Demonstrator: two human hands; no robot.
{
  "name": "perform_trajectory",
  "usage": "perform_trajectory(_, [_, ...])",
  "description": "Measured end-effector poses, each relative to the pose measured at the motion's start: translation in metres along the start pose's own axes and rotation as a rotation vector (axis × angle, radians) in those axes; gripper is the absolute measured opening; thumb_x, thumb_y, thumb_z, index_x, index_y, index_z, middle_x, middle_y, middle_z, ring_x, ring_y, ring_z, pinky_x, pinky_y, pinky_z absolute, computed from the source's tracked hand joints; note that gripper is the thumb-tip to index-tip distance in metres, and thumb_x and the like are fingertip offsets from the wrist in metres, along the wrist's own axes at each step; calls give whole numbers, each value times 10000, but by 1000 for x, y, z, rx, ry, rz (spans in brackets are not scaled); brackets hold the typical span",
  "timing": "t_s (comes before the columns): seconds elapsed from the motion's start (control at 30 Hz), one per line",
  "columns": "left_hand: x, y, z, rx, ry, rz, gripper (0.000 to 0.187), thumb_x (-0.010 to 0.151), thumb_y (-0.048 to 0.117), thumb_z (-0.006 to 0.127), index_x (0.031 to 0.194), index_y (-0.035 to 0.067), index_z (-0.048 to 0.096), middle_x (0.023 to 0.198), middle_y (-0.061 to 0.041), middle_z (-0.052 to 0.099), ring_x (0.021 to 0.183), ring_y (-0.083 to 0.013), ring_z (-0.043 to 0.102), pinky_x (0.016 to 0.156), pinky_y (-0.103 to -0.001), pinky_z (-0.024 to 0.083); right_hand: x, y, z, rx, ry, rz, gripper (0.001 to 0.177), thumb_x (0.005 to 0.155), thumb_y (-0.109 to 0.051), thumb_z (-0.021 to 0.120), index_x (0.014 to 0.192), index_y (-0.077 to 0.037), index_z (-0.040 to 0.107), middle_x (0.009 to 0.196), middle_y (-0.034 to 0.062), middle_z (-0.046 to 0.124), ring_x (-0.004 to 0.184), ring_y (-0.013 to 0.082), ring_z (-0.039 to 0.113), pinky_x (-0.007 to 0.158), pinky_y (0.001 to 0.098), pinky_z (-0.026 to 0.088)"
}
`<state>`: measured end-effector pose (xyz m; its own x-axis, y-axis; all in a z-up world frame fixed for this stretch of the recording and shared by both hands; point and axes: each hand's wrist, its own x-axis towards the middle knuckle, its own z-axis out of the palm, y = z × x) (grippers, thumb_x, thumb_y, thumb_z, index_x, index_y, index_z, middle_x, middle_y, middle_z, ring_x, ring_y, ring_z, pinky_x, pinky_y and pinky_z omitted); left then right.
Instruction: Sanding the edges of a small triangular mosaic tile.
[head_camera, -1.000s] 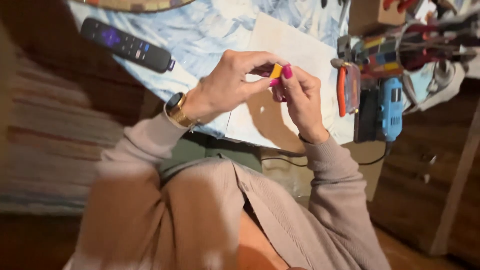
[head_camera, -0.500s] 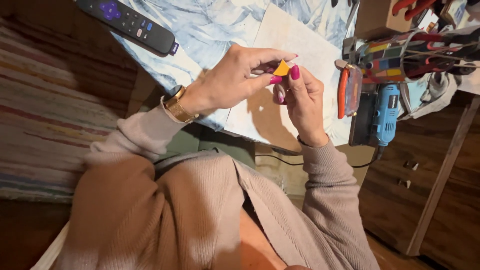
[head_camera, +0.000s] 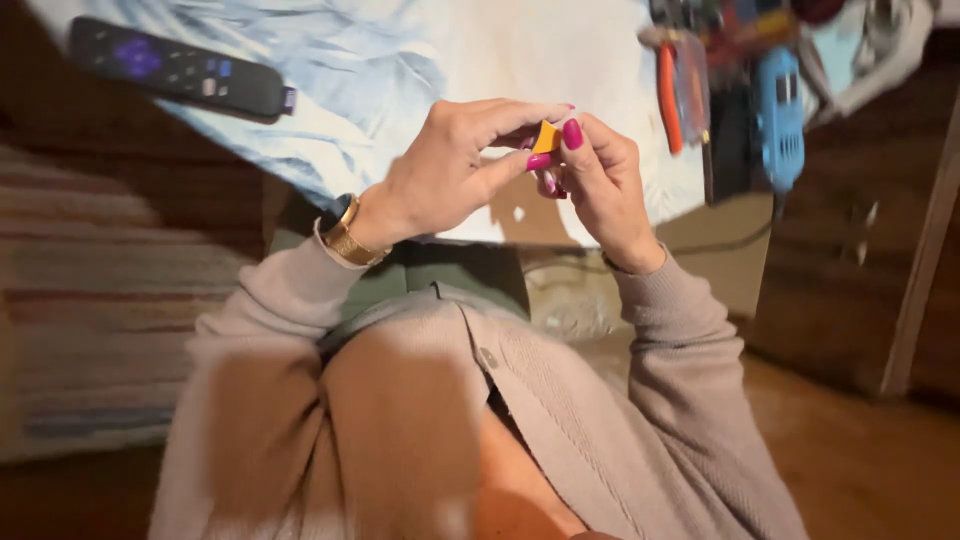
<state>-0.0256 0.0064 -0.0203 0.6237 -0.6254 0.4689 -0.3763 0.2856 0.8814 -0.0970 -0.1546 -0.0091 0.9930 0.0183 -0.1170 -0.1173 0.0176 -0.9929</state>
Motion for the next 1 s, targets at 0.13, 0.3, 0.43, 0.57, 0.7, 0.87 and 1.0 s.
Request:
perform_trajectory(0.13, [0, -3, 28, -44, -82, 24, 357, 723, -86, 567, 1070, -12, 526, 1020, -141, 604, 794, -182, 631, 719, -234, 518, -34, 5, -7, -35, 122, -16, 218, 906, -254, 433, 833, -63, 510, 677, -6, 467, 572, 50, 414, 517, 153, 365])
perform_trajectory(0.3, [-12, -15, 67, 145, -206, 47, 457, 756, 8, 641, 1178, 64, 473, 1001, -108, 616, 622, -117, 509, 575, -212, 447, -84, 27, -24, -242, 280, -11, 187, 923, -144, 396, 800, -39, 490, 627, -15, 451, 536, 42, 357, 508, 148, 327])
perform_trajectory(0.43, [-22, -24, 86, 345, -282, 138, 551, 756, 64, 684, 1219, -7, 392, 1166, -160, 535, 993, -255, 600, 793, -289, 488, -111, 48, -36, -230, 401, 18, 207, 922, -146, 412, 761, -39, 486, 594, -15, 417, 515, 54, 350, 503, 161, 334])
perform_trajectory(0.57, [-34, -47, 102, 659, -368, 253, 447, 724, 95, 647, 1120, -52, 502, 1174, -165, 477, 1134, -288, 411, 977, -373, 259, -118, 61, -38, -765, 539, -114, 151, 894, -6, 437, 768, 49, 501, 639, 65, 488, 506, 128, 350, 482, 232, 303])
perform_trajectory(0.7, [-41, -64, 113, 936, -341, 394, 333, 818, 109, 518, 1122, -25, 527, 1189, -139, 462, 1175, -257, 362, 1066, -392, 86, -110, 68, -39, -1054, 564, -234, 162, 864, 62, 471, 702, 53, 469, 630, 97, 435, 511, 176, 350, 483, 279, 321])
perform_trajectory(0.87, [-40, -65, 115, 943, -351, 363, 360, 823, 116, 512, 1147, -40, 524, 1168, -141, 488, 1172, -261, 381, 1065, -403, 74, -105, 73, -42, -1097, 552, -254, 129, 836, 78, 467, 710, 55, 462, 647, 110, 429, 527, 197, 358, 499, 291, 329])
perform_trajectory(1.0, [-40, -68, 116, 922, -348, 354, 370, 810, 110, 514, 1143, -51, 526, 1169, -153, 497, 1174, -270, 381, 1064, -409, 74, -103, 76, -41, -1118, 555, -243, 142, 833, 81, 461, 697, 49, 432, 645, 112, 415, 531, 205, 350, 502, 297, 330])
